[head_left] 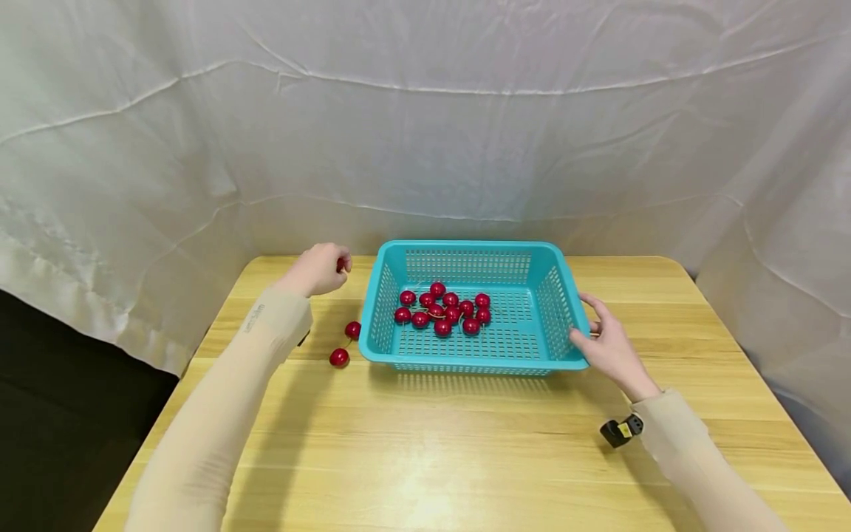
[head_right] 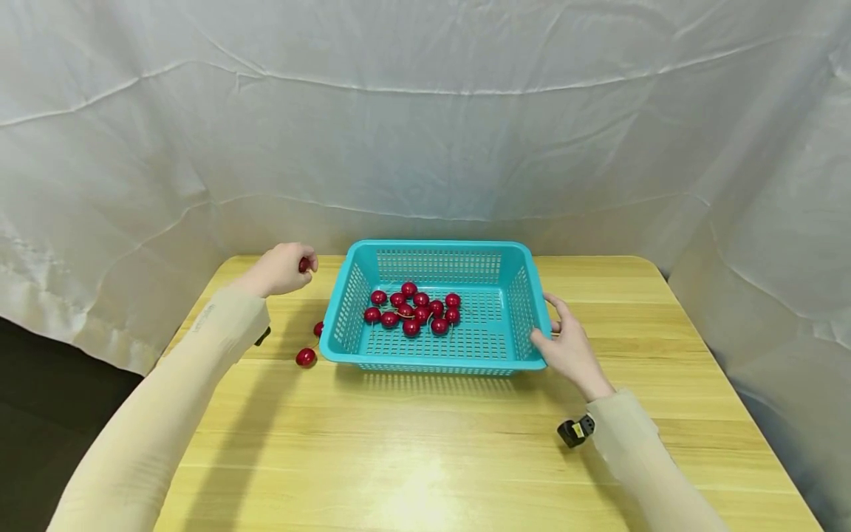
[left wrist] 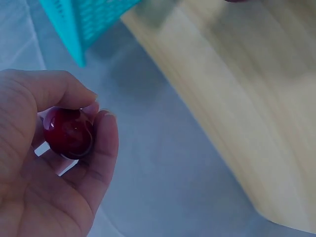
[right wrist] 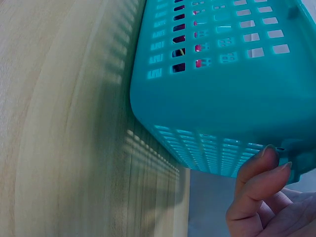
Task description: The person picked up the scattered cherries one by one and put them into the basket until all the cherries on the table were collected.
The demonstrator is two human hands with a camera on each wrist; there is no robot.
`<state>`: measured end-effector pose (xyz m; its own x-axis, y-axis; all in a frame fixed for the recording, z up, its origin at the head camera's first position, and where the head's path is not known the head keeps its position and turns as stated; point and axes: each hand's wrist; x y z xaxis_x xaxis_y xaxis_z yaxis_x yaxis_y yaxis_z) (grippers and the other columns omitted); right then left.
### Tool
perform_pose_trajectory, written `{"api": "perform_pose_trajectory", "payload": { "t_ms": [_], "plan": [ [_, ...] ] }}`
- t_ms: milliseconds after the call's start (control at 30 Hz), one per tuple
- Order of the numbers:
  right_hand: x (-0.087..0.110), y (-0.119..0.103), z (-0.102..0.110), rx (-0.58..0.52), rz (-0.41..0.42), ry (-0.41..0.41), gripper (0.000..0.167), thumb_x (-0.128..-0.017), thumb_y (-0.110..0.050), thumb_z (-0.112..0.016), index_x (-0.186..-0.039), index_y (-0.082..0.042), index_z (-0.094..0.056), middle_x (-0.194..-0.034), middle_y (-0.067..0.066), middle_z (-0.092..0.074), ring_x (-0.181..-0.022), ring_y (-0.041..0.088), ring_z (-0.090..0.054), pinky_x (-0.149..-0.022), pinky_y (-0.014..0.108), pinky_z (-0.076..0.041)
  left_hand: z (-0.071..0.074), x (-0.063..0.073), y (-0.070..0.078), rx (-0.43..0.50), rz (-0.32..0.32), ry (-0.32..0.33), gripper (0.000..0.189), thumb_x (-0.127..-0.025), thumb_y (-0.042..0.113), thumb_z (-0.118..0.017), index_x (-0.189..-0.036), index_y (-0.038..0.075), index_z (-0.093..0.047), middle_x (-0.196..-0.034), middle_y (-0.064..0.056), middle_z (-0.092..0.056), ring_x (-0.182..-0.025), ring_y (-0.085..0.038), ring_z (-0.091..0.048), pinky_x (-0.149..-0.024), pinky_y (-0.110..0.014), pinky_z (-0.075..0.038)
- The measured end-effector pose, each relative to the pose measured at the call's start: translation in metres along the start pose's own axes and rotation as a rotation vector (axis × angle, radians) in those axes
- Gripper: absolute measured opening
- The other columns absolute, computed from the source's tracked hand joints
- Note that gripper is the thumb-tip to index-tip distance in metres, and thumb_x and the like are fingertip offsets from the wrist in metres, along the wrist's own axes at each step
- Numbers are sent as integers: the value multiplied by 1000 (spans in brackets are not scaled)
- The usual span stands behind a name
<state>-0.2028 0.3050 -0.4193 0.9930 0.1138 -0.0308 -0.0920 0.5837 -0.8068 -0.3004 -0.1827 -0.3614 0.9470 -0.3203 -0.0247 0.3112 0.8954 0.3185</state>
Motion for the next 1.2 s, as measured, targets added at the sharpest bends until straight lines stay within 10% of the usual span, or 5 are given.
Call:
{"api": "perform_pose_trajectory", "payload": {
  "t_ms": [567,1200],
  "plan": [
    [0,0,0,-10,-9,-4,73,-97,-5,-51,-161,-8,-16,-125,43,-58,-99,43,-71,-67,30,-60,18,-30,68,-25,-57,-23,13,-90,2,-55,-99,4,-64,-100,-13,-63,-88,-28,-56,-82,-39,-49],
    [2,-1,-1,-19,-7,2,74,-97,-5,-52,-162,-8,-15,-125,43,-58,-97,43,-72,-65,29,-60,-21,-58,131,-50,-123,-145,23,-94,8,-62,-117,11,-64,-104,-6,-63,-84,-20,-56,-82,-34,-51]
  ]
}}
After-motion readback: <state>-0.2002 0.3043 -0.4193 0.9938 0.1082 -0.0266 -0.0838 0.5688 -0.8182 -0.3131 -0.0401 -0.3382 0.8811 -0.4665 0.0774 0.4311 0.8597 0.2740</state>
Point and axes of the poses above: each hand's wrist, its own x-axis away from the middle knuckle, its own z-axis out of the back of the hand, y = z × x
